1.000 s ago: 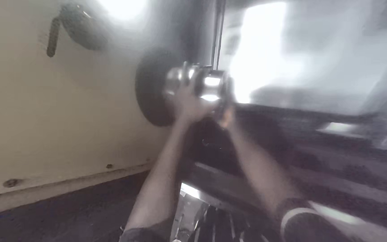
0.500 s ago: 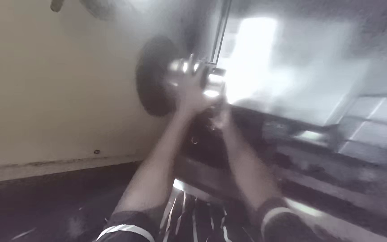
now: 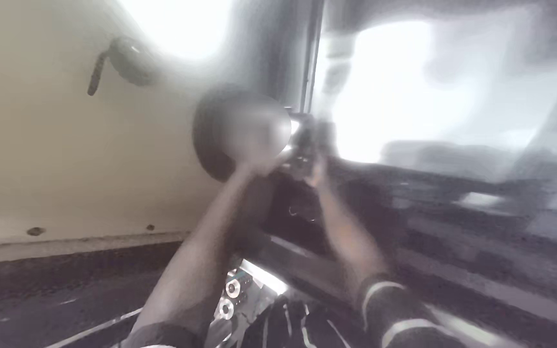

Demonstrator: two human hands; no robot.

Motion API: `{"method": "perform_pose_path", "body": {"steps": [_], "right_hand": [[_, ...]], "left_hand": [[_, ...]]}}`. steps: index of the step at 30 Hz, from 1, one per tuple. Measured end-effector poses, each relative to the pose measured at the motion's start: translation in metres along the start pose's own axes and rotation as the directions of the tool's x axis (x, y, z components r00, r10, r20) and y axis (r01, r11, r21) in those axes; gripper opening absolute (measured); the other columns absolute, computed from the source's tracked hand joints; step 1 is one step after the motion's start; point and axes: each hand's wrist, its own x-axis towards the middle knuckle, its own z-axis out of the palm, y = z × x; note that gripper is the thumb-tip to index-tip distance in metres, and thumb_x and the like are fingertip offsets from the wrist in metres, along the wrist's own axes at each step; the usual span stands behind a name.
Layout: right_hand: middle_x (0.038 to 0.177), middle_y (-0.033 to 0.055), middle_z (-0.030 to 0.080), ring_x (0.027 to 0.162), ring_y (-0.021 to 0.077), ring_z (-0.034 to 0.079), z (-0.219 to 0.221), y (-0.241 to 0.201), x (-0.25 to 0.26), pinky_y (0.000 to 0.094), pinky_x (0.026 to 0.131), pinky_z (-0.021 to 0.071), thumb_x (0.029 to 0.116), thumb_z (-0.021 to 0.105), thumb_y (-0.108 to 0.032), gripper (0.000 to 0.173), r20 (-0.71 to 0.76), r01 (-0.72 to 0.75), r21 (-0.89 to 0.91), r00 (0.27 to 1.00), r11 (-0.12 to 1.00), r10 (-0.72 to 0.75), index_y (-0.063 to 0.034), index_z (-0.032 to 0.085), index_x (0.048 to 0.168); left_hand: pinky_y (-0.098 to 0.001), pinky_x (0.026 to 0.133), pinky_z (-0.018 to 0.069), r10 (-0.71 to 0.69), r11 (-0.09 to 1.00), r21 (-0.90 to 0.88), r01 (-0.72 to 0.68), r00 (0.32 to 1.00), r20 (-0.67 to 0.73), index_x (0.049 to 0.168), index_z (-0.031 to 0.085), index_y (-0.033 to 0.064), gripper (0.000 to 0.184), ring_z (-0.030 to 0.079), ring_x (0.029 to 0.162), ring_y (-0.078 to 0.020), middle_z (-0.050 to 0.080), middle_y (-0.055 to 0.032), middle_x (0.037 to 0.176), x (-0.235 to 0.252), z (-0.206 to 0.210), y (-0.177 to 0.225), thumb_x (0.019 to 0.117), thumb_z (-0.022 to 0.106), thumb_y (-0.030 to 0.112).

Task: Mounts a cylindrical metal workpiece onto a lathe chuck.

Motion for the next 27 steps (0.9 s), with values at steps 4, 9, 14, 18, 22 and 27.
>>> {"method": "perform_pose_path", "body": {"steps": [4, 9, 14, 18, 22, 27], "right_hand": [[0.090, 0.0034, 0.068, 0.074, 0.0150, 0.065, -0.010, 0.003, 0.006, 0.0347, 0.062, 0.0576, 0.1075, 0.031, -0.054, 0.049, -0.021, -0.028, 0.019, 0.999, 0.999, 0.028, -0.0157, 0.062, 0.112], [0.093, 0.0033, 0.069, 0.078, 0.0153, 0.067, -0.023, 0.001, 0.012, 0.0340, 0.065, 0.0591, 0.1059, 0.034, -0.050, 0.045, 0.116, -0.042, 0.107, 0.993, 0.993, 0.030, -0.0169, 0.064, 0.109], [0.102, 0.0053, 0.070, 0.087, 0.0185, 0.069, -0.032, 0.000, 0.014, 0.0381, 0.070, 0.0608, 0.0980, 0.054, -0.051, 0.041, 0.194, -0.070, 0.111, 0.980, 0.991, 0.047, -0.0175, 0.062, 0.119], [0.098, 0.0029, 0.070, 0.083, 0.0158, 0.069, -0.034, -0.002, 0.011, 0.0346, 0.067, 0.0602, 0.1000, 0.052, -0.046, 0.031, 0.165, -0.103, 0.127, 0.983, 0.986, 0.081, -0.0184, 0.063, 0.111], [0.102, 0.0028, 0.070, 0.089, 0.0157, 0.068, -0.037, -0.002, 0.010, 0.0354, 0.074, 0.0604, 0.0939, 0.062, -0.045, 0.033, 0.143, -0.106, 0.106, 0.986, 0.989, 0.090, -0.0189, 0.063, 0.115], [0.097, 0.0022, 0.070, 0.085, 0.0154, 0.068, -0.046, 0.010, 0.011, 0.0357, 0.071, 0.0602, 0.1005, 0.050, -0.048, 0.033, 0.140, -0.086, 0.073, 0.987, 0.994, 0.075, -0.0194, 0.063, 0.110]], "left_hand": [[-0.0718, 0.115, 0.0189, -0.023, 1.000, 0.020, 0.023, 1.000, -0.013, 0.153, 0.042, 0.0448, 0.102, 0.011, 0.157, -0.0313, 0.020, 0.0032, 0.170, -0.002, -0.001, 0.003, 0.0643, 0.060, 0.091], [-0.0719, 0.115, 0.0210, 0.021, 1.000, 0.003, -0.021, 0.999, -0.045, 0.152, 0.045, 0.0434, 0.098, 0.015, 0.156, -0.0339, 0.025, -0.0007, 0.169, -0.002, 0.000, 0.000, 0.0657, 0.063, 0.088], [-0.0703, 0.114, 0.0207, -0.007, 1.000, -0.019, 0.006, 0.999, -0.038, 0.153, 0.044, 0.0427, 0.102, 0.013, 0.156, -0.0331, 0.024, 0.0015, 0.169, -0.003, -0.002, 0.003, 0.0638, 0.066, 0.086], [-0.0707, 0.112, 0.0223, -0.018, 1.000, -0.008, 0.017, 0.999, -0.032, 0.154, 0.042, 0.0412, 0.103, 0.015, 0.156, -0.0329, 0.023, 0.0010, 0.170, -0.004, -0.001, 0.006, 0.0644, 0.066, 0.086], [-0.0713, 0.112, 0.0235, -0.007, 1.000, -0.013, 0.006, 0.999, -0.043, 0.155, 0.041, 0.0417, 0.107, 0.015, 0.156, -0.0333, 0.025, 0.0013, 0.169, -0.004, 0.000, 0.003, 0.0621, 0.064, 0.089], [-0.0703, 0.114, 0.0225, 0.018, 1.000, -0.023, -0.020, 0.997, -0.076, 0.154, 0.045, 0.0387, 0.105, 0.016, 0.156, -0.0329, 0.026, 0.0005, 0.168, -0.004, 0.003, 0.002, 0.0638, 0.061, 0.090]]}}
